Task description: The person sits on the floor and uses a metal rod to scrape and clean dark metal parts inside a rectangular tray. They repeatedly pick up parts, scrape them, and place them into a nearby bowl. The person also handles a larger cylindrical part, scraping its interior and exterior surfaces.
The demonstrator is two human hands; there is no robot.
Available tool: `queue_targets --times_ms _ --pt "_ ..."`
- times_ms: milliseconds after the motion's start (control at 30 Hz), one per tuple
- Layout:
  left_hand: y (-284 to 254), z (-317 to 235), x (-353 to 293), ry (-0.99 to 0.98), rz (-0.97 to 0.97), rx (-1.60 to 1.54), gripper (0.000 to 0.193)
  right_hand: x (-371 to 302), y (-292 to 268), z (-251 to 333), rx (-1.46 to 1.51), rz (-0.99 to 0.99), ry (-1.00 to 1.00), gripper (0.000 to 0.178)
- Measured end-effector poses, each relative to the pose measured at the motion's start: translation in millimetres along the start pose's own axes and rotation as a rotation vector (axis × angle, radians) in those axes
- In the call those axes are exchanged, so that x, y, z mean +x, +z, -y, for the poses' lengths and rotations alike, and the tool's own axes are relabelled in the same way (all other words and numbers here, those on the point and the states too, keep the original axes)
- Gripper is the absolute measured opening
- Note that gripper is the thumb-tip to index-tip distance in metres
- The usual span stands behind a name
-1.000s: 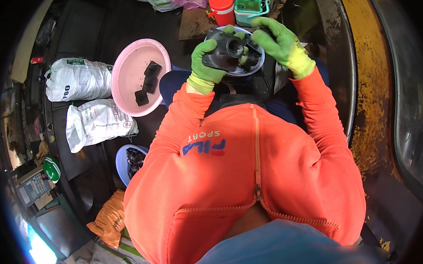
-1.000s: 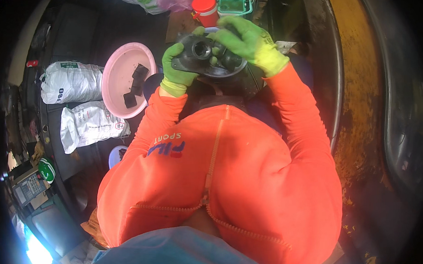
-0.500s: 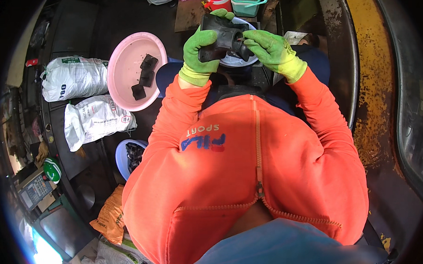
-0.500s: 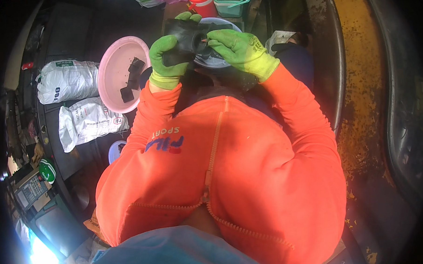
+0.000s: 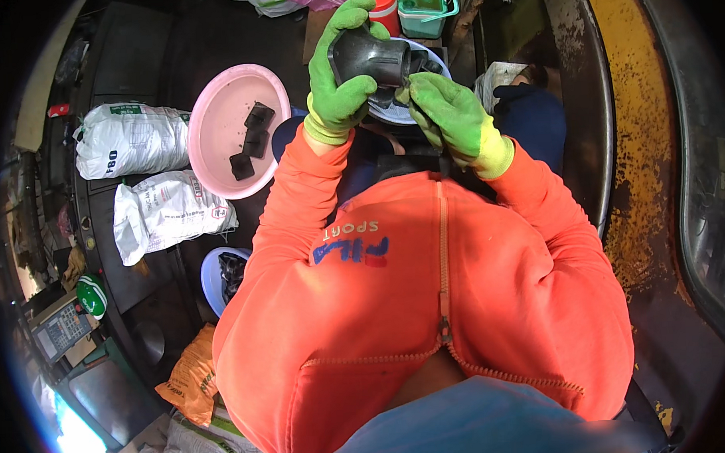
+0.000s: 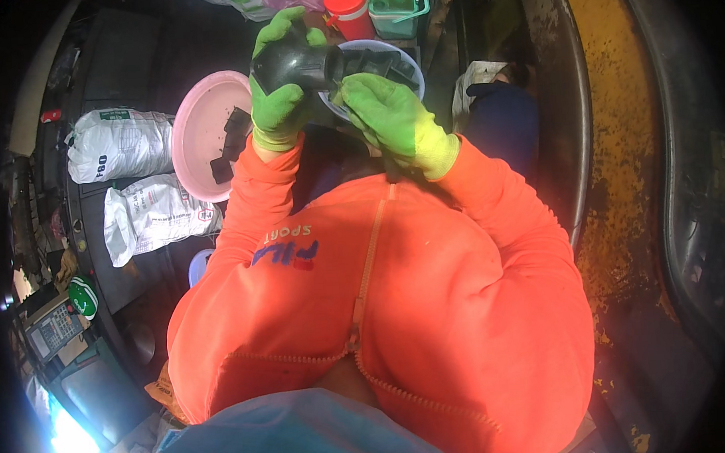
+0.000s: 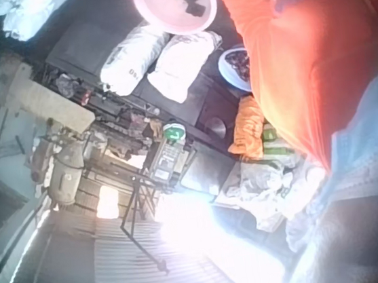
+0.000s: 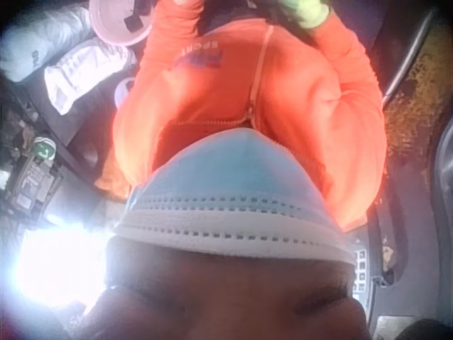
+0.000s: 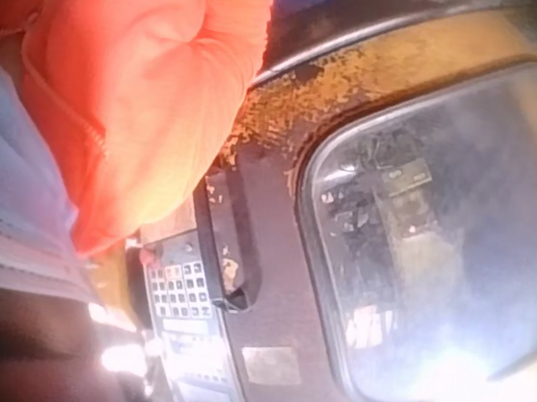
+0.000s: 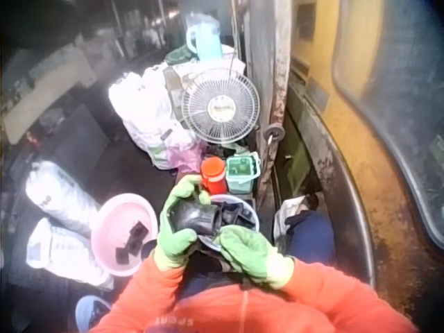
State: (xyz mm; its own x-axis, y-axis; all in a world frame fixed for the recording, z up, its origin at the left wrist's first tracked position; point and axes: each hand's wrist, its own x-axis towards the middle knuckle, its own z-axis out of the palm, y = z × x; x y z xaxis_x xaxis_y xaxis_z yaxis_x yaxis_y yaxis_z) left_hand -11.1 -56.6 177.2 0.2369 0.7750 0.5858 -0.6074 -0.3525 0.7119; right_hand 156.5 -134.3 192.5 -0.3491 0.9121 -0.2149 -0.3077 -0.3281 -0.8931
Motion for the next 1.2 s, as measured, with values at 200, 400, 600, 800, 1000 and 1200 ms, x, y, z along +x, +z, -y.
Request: queue_targets --times_ms 200,400,600,800,1000,1200 --pt "-20.7 -7.3 2.0 0.226 0.128 0.627 0.065 -5.8 12.3 28.3 0.430 0.083 0.291 0.023" --pt "-47.7 -8.1 -27.6 0.173 -0.002 0.838 0.072 29.6 -19.8 44.0 1.035 0.256 -0.026 0.020" --pt "-127.8 -51.1 -144.2 0.054 -0.897 -0.210 0.052 86.5 -110.8 -30.0 0.382 0.073 0.083 0.026" --pt "-206.3 -80.4 -404.7 -0.244 -1.846 -0.151 0.021 77.5 -155.4 -92.1 0.516 -0.022 0.397 0.026" --pt "-277.5 -203.6 -524.6 0.407 -2.121 0.437 0.052 91.3 -170.3 -65.7 0.472 0.047 0.369 0.029" --pt "-254.8 -179.5 -303.3 -0.157 -1.565 0.635 0.050 81.5 -163.8 -42.8 0.597 0.011 0.009 0.027"
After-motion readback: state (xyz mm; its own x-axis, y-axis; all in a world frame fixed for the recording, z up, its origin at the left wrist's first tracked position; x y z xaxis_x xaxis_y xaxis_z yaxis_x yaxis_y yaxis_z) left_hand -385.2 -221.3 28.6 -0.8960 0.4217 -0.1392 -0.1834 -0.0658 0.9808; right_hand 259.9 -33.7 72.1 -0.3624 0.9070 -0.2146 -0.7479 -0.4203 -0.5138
